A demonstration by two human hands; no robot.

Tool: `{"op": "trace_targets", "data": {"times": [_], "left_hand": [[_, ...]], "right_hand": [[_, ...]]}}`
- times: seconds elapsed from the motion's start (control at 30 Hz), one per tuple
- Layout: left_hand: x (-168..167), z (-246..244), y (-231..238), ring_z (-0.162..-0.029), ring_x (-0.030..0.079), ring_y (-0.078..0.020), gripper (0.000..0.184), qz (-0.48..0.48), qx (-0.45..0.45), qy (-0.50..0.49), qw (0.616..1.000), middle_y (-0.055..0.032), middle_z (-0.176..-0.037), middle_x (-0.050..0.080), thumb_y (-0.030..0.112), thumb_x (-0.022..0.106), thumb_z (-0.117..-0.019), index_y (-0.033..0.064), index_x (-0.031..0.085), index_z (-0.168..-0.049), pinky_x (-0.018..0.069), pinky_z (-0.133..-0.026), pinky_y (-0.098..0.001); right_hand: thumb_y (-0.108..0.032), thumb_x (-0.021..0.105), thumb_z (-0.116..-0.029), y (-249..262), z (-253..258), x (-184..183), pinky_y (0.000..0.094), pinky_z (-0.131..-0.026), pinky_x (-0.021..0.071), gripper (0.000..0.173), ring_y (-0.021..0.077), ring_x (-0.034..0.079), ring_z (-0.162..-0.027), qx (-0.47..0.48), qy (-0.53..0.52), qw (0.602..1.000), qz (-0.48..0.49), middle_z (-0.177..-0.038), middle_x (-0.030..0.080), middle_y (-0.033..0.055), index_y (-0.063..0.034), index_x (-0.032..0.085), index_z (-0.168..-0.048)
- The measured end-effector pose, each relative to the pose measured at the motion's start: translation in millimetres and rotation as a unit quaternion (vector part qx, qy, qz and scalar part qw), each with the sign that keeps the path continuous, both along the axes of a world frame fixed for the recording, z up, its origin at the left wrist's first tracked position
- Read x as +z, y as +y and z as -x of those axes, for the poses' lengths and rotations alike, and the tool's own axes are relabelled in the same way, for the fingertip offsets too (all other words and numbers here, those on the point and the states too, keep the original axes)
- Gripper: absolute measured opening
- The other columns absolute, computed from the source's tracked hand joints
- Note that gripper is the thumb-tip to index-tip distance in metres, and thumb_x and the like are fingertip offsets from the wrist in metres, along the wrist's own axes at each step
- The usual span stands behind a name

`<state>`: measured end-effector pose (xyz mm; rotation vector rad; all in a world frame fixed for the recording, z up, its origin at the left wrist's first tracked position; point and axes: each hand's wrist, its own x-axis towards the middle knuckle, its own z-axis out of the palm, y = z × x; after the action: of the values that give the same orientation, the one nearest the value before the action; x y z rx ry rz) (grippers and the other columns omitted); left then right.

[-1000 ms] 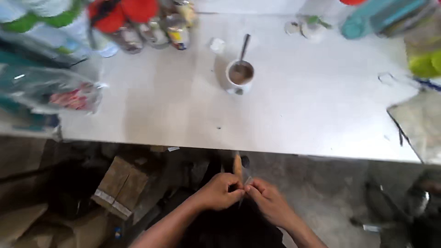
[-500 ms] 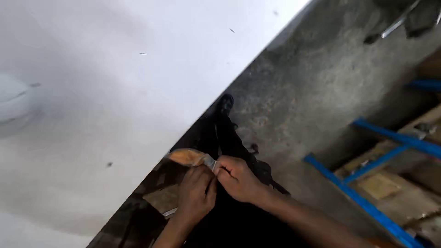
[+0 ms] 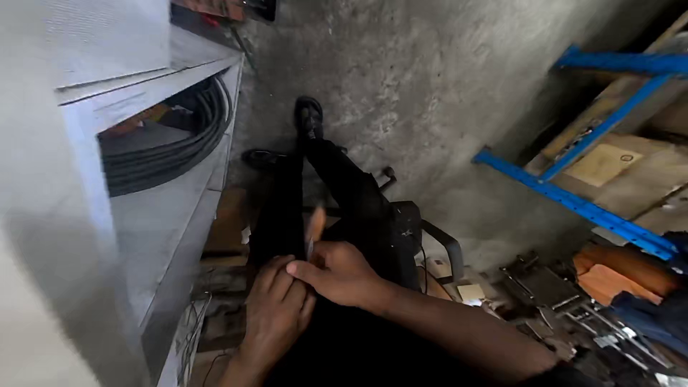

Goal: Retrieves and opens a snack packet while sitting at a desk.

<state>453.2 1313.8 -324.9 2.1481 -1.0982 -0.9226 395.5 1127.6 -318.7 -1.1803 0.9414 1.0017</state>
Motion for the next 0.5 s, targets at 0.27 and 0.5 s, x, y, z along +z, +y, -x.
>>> {"op": "trace_targets", "data": {"times": [0.27,0.5], "left_hand": [[-42.5,5.8,7.1,-0.115,0.066,-0.0254,0.016,0.02,0.055,0.008,0.998,-0.0073,-0.105,0.072,0.021,0.061,-0.0916,0.011,0.066,-0.079,0.0527,-0.103,-0.0426],[-81.4,46.6,-1.5,-0.113,0.066,-0.0169,0.009,0.142,0.242,0.137,0.95,-0.0024,-0.112,0.071,0.022,0.066,-0.091,0.0137,0.067,-0.095,0.0579,-0.097,-0.0376]], "right_hand": [[-0.022,0.049,-0.1063,-7.3,9.3,-40.7,0.0324,-0.073,0.0523,0.028,0.0111,0.061,-0.077,-0.03,-0.112,0.992,-0.047,-0.084,0.064,0.0057,-0.0027,0.068,-0.1],[-0.029,0.059,-0.1023,-11.6,29.6,-71.0,0.0336,-0.067,0.053,0.029,0.0119,0.062,-0.071,0.059,-0.239,0.967,0.069,-0.076,0.064,0.0042,-0.006,0.068,-0.088]]}}
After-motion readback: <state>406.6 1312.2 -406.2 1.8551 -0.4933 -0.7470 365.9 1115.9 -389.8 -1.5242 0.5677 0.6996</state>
